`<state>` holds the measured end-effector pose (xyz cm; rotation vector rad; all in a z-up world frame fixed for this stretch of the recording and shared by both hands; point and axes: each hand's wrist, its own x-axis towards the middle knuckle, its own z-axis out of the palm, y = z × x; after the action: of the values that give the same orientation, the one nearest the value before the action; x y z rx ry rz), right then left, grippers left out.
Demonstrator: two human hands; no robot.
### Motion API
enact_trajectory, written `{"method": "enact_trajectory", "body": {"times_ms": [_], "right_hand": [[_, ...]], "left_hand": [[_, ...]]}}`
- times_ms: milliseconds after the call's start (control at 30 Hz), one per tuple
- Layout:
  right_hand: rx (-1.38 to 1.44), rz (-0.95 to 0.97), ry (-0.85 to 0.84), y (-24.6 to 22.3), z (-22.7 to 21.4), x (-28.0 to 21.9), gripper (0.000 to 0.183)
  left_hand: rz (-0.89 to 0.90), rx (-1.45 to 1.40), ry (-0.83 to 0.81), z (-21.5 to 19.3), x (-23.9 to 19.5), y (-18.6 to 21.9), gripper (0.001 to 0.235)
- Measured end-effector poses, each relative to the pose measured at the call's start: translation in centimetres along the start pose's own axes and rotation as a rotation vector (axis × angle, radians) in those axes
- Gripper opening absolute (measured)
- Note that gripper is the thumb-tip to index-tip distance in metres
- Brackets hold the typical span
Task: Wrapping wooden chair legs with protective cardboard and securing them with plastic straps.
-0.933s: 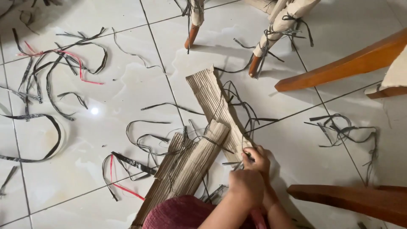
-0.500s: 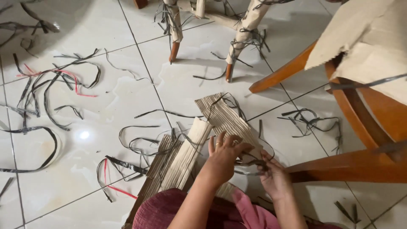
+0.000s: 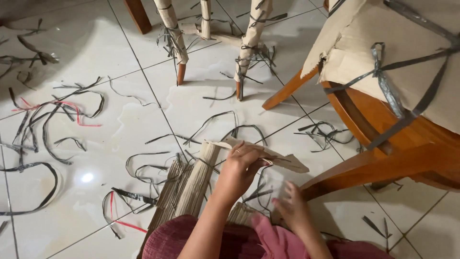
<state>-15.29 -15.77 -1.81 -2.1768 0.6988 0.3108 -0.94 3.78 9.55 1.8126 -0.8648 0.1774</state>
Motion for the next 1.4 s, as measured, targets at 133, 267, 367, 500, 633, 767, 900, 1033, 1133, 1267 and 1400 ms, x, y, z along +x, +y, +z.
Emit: {"method": "enact_trajectory", "body": {"times_ms": [133, 267, 367, 500, 633, 767, 900, 1033, 1133, 1267, 1400], "right_hand": [[0.43, -0.625, 0.273, -4.8, -4.8, -2.3, 0.089], [0.48, -0.824, 0.234, -6.1, -7.5, -3.5, 0.037], [0.458, -0.584, 0.354, -3.3, -9.4, -4.0, 0.019], [0.469, -0.442, 0.499, -2.3, -12.9, -6.8, 0.011], [0.354, -0.343, 0.687, -0.6, -14.8, -8.4, 0.018], [0.384, -0.34, 0.745, 1.0, -14.5, -7.2, 0.015], [0.54, -0.2, 0.725, 0.6, -14.1, -6.8, 0.02], [0.598, -0.161, 0.693, 0.5, -14.7, -6.6, 0.029], [0.653, -0.174, 0.663, 3.1, -14.9, -5.9, 0.045], [0.132, 0.273, 0.38, 0.8, -18.2, -8.0, 0.073], [-0.113, 0.377, 0.063, 2.3, -16.9, -6.4, 0.048]], "left_hand": [[0.139, -0.16, 0.016, -0.1, -0.6, 1.7, 0.001], [0.113, -0.357, -0.036, 0.1, -1.1, 4.2, 0.028], [-0.034, -0.446, -0.043, 0.5, -1.3, 4.6, 0.025], [-0.432, -0.475, -0.06, 1.4, -1.2, 3.9, 0.036], [-0.634, -0.679, -0.069, 3.8, -1.1, 2.4, 0.047], [-0.548, -0.271, -0.324, 4.7, -1.6, 1.6, 0.032], [-0.632, 0.311, -0.973, 7.9, -5.1, -1.7, 0.052], [-0.686, 0.351, -1.213, 9.9, -6.1, -1.2, 0.043], [-0.642, 0.385, -1.204, 10.5, -5.2, 1.7, 0.041], [-0.598, 0.465, -1.328, 12.3, -8.1, 0.0, 0.057], [-0.637, 0.635, -1.59, 13.6, -9.2, 0.4, 0.054]]}}
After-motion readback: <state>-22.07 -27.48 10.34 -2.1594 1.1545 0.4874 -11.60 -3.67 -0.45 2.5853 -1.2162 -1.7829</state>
